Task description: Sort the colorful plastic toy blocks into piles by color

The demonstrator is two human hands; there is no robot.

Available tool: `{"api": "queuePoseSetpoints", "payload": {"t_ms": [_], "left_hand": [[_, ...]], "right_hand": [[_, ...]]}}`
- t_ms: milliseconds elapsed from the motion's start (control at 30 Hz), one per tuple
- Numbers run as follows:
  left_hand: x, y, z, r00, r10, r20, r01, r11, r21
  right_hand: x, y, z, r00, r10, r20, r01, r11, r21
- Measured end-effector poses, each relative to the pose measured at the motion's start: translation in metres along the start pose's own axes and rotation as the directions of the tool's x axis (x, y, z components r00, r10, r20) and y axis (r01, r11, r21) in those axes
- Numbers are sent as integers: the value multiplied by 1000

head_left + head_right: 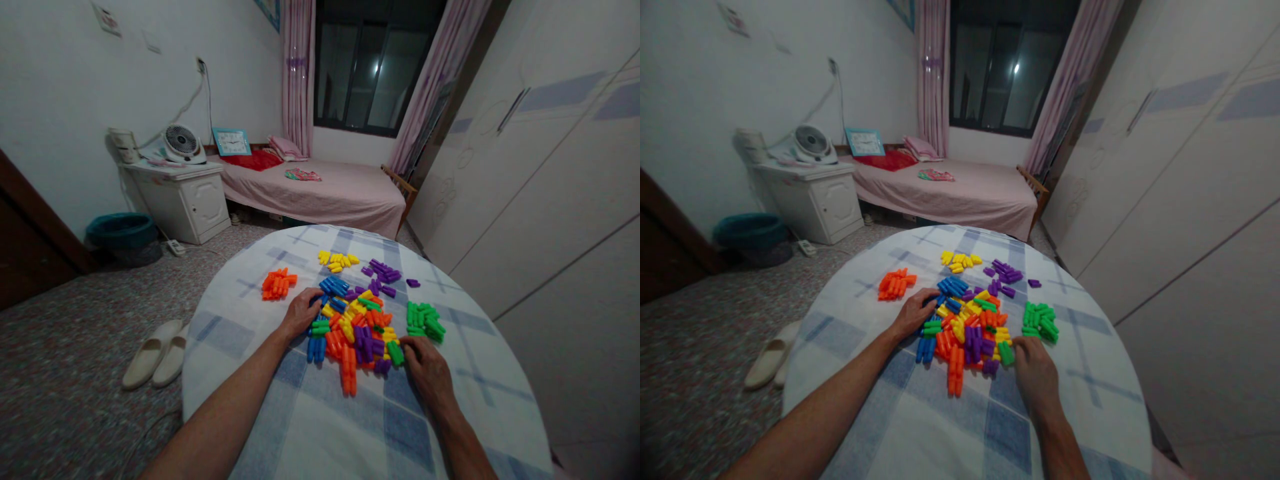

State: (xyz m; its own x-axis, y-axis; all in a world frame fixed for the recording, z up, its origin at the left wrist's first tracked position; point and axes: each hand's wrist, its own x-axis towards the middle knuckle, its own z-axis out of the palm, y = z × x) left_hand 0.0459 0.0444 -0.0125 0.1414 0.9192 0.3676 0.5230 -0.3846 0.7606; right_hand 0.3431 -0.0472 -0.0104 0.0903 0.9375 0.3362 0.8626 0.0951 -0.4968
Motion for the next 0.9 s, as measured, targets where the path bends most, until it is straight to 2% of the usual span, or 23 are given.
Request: {"api": "queuePoseSetpoints", "payload": {"t_ms": [900], "left_hand": [[0,1,0,1000,12,-11,-12,1000,-9]], "right_hand": [[2,0,0,1000,26,6,-26,1000,18]]}}
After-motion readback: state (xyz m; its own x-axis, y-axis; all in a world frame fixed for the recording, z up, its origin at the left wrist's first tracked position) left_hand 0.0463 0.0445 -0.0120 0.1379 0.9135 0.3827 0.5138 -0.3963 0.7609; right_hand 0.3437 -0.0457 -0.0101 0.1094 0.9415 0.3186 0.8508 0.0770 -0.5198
